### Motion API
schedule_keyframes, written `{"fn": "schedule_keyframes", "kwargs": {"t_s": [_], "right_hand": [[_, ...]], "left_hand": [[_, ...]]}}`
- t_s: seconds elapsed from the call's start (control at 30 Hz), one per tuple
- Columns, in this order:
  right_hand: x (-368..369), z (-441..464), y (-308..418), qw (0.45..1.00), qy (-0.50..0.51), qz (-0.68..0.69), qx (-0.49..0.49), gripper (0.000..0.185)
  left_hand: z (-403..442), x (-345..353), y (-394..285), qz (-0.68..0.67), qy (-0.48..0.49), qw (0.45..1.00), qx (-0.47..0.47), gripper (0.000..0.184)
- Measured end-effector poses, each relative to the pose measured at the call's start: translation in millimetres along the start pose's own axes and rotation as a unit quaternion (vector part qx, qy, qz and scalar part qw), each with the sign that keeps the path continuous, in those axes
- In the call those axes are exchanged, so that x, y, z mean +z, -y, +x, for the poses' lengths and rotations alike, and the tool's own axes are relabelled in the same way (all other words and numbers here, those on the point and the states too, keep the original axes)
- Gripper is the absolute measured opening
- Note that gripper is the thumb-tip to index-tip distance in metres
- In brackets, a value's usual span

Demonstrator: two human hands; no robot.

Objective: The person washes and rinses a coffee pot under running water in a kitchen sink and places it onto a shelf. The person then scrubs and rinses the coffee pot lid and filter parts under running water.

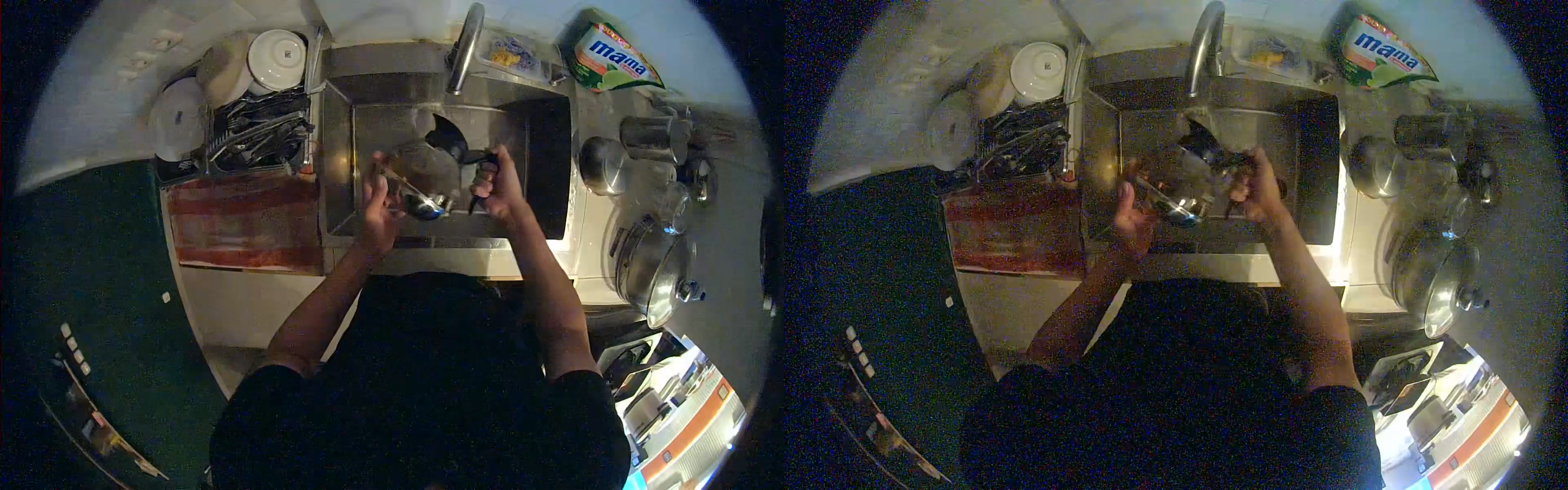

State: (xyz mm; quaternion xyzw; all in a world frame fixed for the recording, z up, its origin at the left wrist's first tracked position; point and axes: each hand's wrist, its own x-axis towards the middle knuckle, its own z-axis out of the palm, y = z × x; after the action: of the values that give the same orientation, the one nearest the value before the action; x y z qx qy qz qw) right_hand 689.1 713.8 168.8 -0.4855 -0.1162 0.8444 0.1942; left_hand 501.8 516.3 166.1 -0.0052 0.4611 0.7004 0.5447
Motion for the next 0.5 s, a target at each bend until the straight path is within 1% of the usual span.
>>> {"fn": "schedule_keyframes", "kwargs": {"t_s": [0.1,0.2,0.27,0.3,0.37,0.4,0.43,0.5], "right_hand": [[2.1,7.6,-31.2,0.997,-0.035,0.074,0.009,0.053],[9.8,9.3,-50.1,0.991,-0.041,0.128,0.007,0.048],[7.5,12.0,-64.3,0.989,-0.031,0.145,-0.009,0.046],[0.2,17.0,-72.9,0.990,-0.008,0.139,-0.014,0.047],[15.3,2.9,-72.9,0.989,0.008,0.149,-0.013,0.044],[21.5,-3.1,-73.2,0.988,0.016,0.154,-0.012,0.043],[7.1,14.0,-84.7,0.987,0.023,0.159,0.011,0.034],[8.8,16.1,-96.0,0.988,0.066,0.138,-0.001,0.034]], "left_hand": [[-12.9,19.4,-21.2,0.001,0.043,0.993,-0.107,0.063],[26.6,-34.3,15.0,0.023,-0.030,0.999,-0.021,0.064],[37.1,-43.7,2.0,0.046,-0.021,0.997,-0.066,0.068],[41.1,-49.8,-6.8,0.058,-0.018,0.994,-0.088,0.071],[45.2,-58.5,-24.6,0.083,-0.014,0.988,-0.130,0.075],[44.1,-58.6,-28.3,0.108,-0.026,0.985,-0.128,0.078],[41.9,-55.1,-33.9,0.134,-0.038,0.982,-0.127,0.081],[27.1,-20.2,-57.5,0.208,-0.086,0.971,-0.077,0.089]]}}
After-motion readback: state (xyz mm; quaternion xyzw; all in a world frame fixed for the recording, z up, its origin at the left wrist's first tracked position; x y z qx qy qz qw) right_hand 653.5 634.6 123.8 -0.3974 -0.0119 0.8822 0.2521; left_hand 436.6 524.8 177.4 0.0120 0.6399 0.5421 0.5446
